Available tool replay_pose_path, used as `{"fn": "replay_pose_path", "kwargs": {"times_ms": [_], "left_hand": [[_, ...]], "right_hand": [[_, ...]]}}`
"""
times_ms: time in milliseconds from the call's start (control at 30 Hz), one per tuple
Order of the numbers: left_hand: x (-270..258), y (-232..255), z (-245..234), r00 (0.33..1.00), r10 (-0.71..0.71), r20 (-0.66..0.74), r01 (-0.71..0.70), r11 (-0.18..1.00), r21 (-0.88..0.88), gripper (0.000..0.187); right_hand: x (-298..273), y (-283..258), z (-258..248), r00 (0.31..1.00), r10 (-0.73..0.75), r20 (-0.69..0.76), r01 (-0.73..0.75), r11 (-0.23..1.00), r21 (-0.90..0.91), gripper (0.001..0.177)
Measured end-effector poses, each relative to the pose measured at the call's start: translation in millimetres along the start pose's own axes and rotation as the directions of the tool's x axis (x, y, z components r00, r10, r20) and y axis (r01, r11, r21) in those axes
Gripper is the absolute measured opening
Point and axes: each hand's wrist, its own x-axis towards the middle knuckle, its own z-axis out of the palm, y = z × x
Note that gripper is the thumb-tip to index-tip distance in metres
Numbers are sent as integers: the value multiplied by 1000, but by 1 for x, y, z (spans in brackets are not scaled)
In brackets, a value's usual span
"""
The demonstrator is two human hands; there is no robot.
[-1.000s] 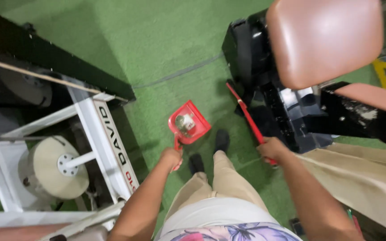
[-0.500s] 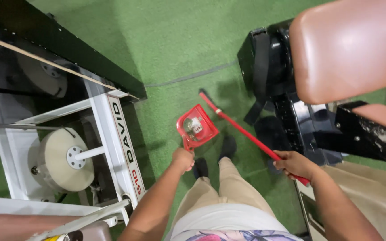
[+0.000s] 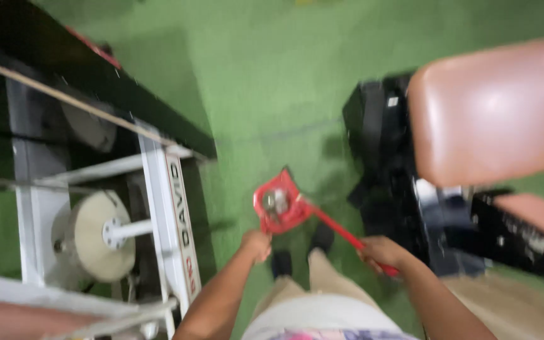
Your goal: Sweeping the gym floor using a small broom and dustpan.
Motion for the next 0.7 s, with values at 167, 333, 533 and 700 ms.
{"fn": "replay_pose_path", "kwargs": {"times_ms": [167, 333, 533, 700], "left_hand": [[-2, 25, 1, 999, -47, -21, 41, 973, -228, 25], [2, 57, -14, 999, -9, 32, 24, 873, -487, 22], [-12, 84, -32, 997, 4, -71, -45, 816, -576, 29], [-9, 127, -44, 985, 91, -145, -163, 756, -634, 24]], "right_hand": [[-73, -66, -18, 995, 65, 73, -72, 992, 101, 26], [-65, -97, -30, 999, 38, -15, -38, 999, -4, 37], [-63, -143, -42, 987, -152, -50, 150, 988, -42, 37], [-76, -189, -32, 962, -232, -142, 206, 963, -175, 27]]}}
